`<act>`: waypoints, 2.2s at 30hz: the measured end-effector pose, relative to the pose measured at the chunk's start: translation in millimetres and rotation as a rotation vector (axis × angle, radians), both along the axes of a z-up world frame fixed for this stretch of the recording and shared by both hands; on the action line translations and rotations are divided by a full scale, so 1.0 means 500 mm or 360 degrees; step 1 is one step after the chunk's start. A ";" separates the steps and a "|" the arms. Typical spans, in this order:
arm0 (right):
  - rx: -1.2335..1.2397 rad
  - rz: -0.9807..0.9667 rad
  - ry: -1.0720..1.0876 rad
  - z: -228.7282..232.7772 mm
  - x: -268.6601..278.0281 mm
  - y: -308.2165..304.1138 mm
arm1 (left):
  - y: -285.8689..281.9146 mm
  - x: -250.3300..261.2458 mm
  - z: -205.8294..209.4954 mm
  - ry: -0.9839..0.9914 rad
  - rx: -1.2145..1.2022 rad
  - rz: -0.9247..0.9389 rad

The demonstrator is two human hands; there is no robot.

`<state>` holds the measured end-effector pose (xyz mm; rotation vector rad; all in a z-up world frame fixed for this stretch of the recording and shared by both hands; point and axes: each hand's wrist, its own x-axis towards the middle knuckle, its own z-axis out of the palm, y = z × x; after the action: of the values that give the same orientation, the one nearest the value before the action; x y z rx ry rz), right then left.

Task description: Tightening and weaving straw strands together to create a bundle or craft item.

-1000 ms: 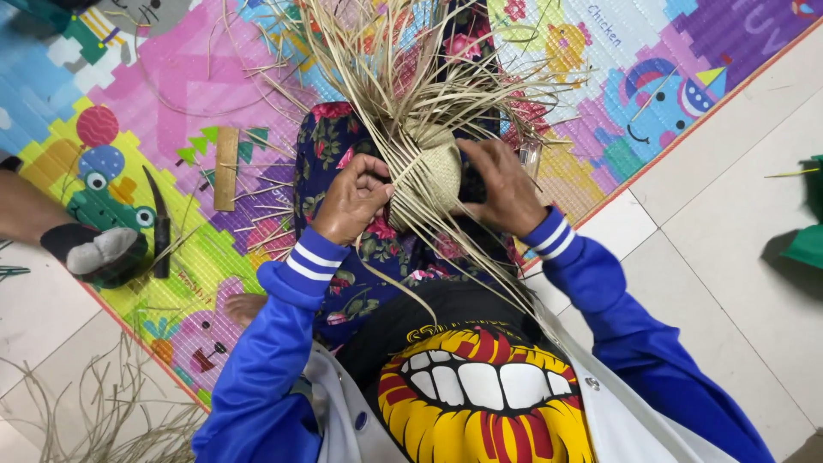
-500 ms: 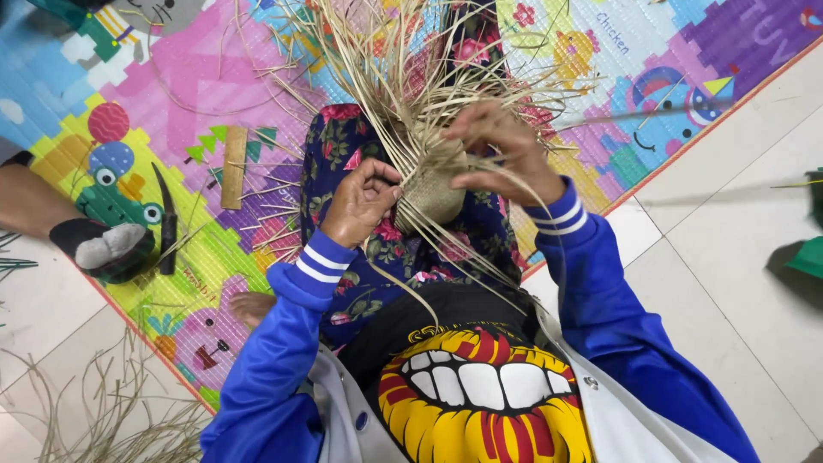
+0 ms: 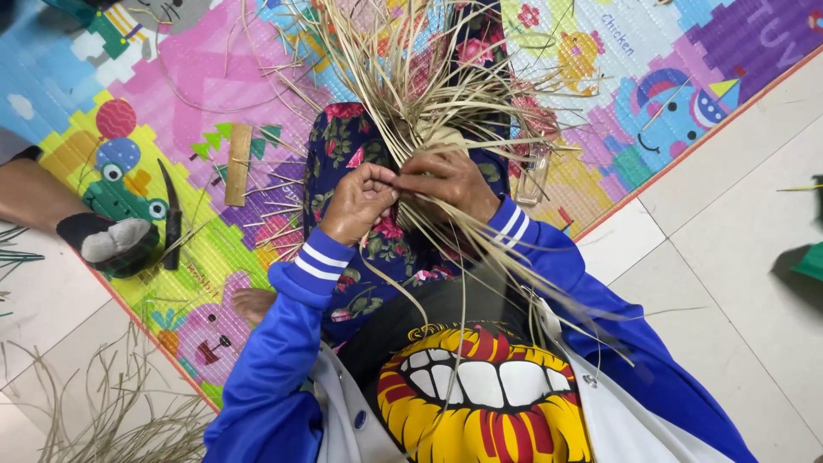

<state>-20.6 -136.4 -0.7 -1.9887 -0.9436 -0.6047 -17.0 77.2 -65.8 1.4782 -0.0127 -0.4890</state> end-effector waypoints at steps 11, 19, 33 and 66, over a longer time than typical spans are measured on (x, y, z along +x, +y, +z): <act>-0.0280 -0.0326 -0.0565 0.064 -0.017 0.022 | 0.082 0.093 0.251 -0.1142 0.1368 -0.0802; -0.0173 -0.0294 -0.0589 0.041 -0.011 0.025 | 0.306 0.306 0.341 -0.1006 0.2134 -0.0869; -0.0201 -0.0302 -0.0615 -0.010 -0.011 0.030 | 0.498 -0.238 -0.311 0.0351 0.2114 -0.0727; 0.0028 -0.0359 0.0023 0.002 -0.085 -0.071 | -0.068 -0.041 0.116 -0.0424 0.0310 0.0345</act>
<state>-63.0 -171.7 0.6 -2.0966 -0.7075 -0.7193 -37.4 43.0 -8.0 1.7048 -0.0152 -0.1178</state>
